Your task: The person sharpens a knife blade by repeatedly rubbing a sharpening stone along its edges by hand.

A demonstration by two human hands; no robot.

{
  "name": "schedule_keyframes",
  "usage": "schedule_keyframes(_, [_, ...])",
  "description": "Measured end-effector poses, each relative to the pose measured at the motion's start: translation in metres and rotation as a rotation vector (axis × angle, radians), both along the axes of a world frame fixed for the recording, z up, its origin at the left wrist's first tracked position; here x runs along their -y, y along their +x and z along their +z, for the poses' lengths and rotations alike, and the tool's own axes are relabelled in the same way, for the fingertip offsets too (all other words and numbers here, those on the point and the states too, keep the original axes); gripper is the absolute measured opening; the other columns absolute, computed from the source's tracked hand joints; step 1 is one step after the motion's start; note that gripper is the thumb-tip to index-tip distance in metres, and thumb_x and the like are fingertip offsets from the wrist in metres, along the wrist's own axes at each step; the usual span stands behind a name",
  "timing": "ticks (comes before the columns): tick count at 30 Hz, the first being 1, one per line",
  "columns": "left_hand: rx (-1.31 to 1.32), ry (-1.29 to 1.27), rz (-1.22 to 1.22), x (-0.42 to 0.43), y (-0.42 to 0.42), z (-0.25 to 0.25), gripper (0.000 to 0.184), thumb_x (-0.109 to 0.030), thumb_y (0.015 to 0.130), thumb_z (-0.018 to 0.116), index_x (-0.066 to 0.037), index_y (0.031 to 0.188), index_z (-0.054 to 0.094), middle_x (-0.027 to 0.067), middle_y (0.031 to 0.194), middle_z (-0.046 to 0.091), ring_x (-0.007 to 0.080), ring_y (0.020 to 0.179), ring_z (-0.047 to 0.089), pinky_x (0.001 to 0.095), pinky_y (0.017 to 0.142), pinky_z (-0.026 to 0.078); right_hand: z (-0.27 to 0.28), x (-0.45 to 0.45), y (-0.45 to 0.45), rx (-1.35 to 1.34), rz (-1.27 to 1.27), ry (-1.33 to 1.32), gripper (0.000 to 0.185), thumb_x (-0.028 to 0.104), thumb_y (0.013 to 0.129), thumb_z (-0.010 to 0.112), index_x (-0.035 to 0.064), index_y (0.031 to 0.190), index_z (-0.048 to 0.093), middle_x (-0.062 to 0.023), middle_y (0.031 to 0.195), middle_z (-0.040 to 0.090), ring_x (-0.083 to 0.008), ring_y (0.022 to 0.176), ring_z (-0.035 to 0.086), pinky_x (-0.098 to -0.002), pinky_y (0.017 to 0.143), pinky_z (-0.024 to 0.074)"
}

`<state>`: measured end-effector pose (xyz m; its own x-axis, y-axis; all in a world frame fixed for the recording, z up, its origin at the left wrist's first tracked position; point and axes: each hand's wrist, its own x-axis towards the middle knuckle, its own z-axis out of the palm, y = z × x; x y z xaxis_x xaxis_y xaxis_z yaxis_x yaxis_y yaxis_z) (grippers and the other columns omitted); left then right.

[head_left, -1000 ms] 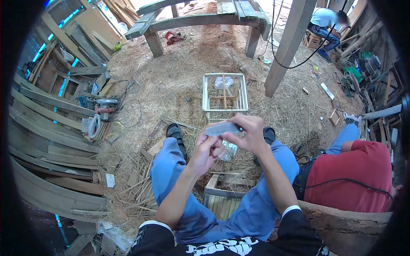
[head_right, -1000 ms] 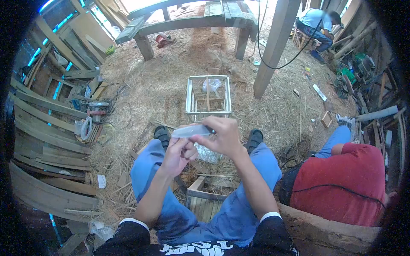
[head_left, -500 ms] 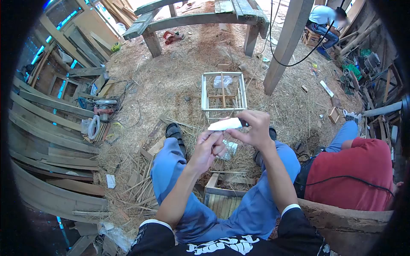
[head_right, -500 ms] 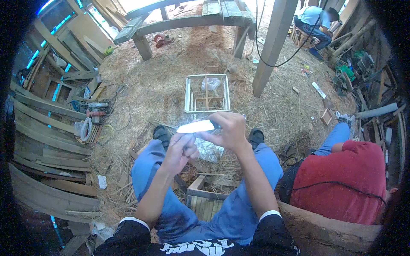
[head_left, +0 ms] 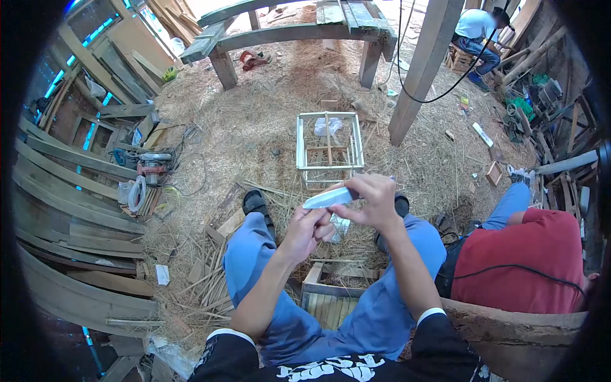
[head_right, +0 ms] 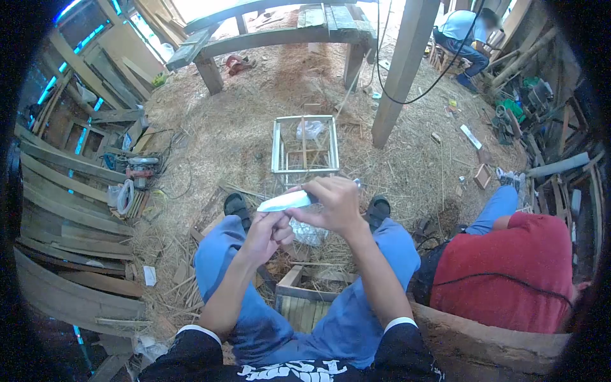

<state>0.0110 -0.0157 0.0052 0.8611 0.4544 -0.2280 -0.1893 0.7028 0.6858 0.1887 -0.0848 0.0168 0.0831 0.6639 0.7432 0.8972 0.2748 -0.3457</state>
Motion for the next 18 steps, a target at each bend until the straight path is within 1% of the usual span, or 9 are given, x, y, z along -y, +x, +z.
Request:
schedule_keyframes(1, [0.011, 0.029, -0.007, -0.003, 0.001, -0.007, 0.036, -0.015, 0.102, 0.043, -0.008, 0.136, 0.051, -0.0065, 0.064, 0.024, 0.0049, 0.047, 0.021, 0.0247, 0.047, 0.023, -0.007, -0.001, 0.006, -0.039, -0.045, 0.012, 0.036, 0.041, 0.069, 0.081, 0.0089, 0.074, 0.066, -0.0043, 0.061, 0.06, -0.0218, 0.054, 0.062, -0.0342, 0.05, 0.0453])
schedule_keyframes(4, [0.018, 0.095, -0.081, 0.0, -0.004, 0.004, 0.044, -0.016, 0.102, 0.043, -0.01, 0.146, 0.042, -0.0067, 0.064, 0.023, 0.0049, 0.047, 0.021, 0.0245, 0.047, 0.022, -0.012, 0.004, 0.029, -0.139, -0.205, -0.04, 0.037, 0.043, 0.069, 0.08, 0.0086, 0.075, 0.066, -0.0037, 0.062, 0.061, -0.0223, 0.055, 0.062, -0.0339, 0.052, 0.0462])
schedule_keyframes(8, [0.011, 0.009, -0.076, 0.003, -0.003, 0.005, 0.046, -0.014, 0.102, 0.043, -0.01, 0.148, 0.038, -0.0061, 0.065, 0.026, 0.0052, 0.047, 0.024, 0.0239, 0.048, 0.027, -0.008, 0.005, 0.002, -0.039, -0.029, -0.013, 0.038, 0.043, 0.068, 0.081, 0.0091, 0.074, 0.065, -0.0055, 0.061, 0.06, -0.0221, 0.054, 0.062, -0.034, 0.049, 0.0445])
schedule_keyframes(9, [0.052, 0.045, -0.082, 0.001, -0.004, 0.001, 0.045, -0.015, 0.102, 0.044, -0.011, 0.147, 0.04, -0.0063, 0.067, 0.027, 0.0052, 0.048, 0.024, 0.0241, 0.049, 0.027, -0.002, 0.006, -0.005, -0.039, 0.03, -0.073, 0.035, 0.034, 0.067, 0.081, 0.0043, 0.076, 0.065, -0.0068, 0.061, 0.06, -0.0208, 0.053, 0.061, -0.0322, 0.05, 0.0457])
schedule_keyframes(12, [0.012, 0.044, -0.031, -0.001, -0.005, 0.0, 0.043, -0.016, 0.101, 0.046, -0.01, 0.143, 0.043, -0.0068, 0.066, 0.026, 0.005, 0.047, 0.025, 0.0245, 0.049, 0.027, -0.01, 0.003, 0.009, -0.085, -0.011, -0.106, 0.036, 0.035, 0.065, 0.082, 0.0046, 0.076, 0.065, -0.007, 0.061, 0.06, -0.0213, 0.053, 0.062, -0.0323, 0.05, 0.0462])
schedule_keyframes(13, [0.001, 0.066, -0.004, 0.002, -0.003, 0.013, 0.012, -0.017, 0.102, 0.044, -0.01, 0.094, 0.05, -0.0059, 0.064, 0.026, 0.0048, 0.046, 0.021, 0.0256, 0.046, 0.02, -0.011, 0.001, 0.014, -0.138, -0.046, -0.041, 0.036, 0.034, 0.064, 0.083, 0.0046, 0.075, 0.065, -0.0073, 0.061, 0.06, -0.0219, 0.053, 0.062, -0.0322, 0.051, 0.0464])
schedule_keyframes(16, [0.028, 0.125, -0.051, 0.001, -0.005, 0.0, 0.017, -0.016, 0.102, 0.043, -0.009, 0.112, 0.056, -0.006, 0.064, 0.025, 0.0048, 0.046, 0.02, 0.0253, 0.046, 0.02, -0.006, 0.005, 0.008, -0.085, -0.056, -0.084, 0.037, 0.035, 0.065, 0.082, 0.0043, 0.074, 0.065, -0.0075, 0.062, 0.061, -0.0223, 0.054, 0.062, -0.0322, 0.051, 0.0467])
schedule_keyframes(17, [0.014, 0.118, -0.03, 0.002, -0.004, -0.001, 0.021, -0.016, 0.102, 0.043, -0.01, 0.12, 0.054, -0.0061, 0.064, 0.025, 0.0047, 0.046, 0.02, 0.0251, 0.046, 0.02, -0.003, 0.003, 0.001, -0.06, 0.024, 0.004, 0.038, 0.037, 0.065, 0.082, 0.0044, 0.073, 0.065, -0.0073, 0.061, 0.06, -0.0219, 0.053, 0.061, -0.0323, 0.05, 0.0464])
schedule_keyframes(18, [-0.004, 0.111, -0.009, 0.004, -0.004, 0.001, 0.027, -0.016, 0.102, 0.043, -0.01, 0.127, 0.052, -0.0062, 0.064, 0.024, 0.0047, 0.046, 0.02, 0.025, 0.046, 0.021, -0.003, 0.001, 0.001, -0.048, 0.017, -0.01, 0.037, 0.039, 0.065, 0.082, 0.006, 0.073, 0.065, -0.0066, 0.061, 0.06, -0.0217, 0.053, 0.061, -0.0328, 0.05, 0.0461])
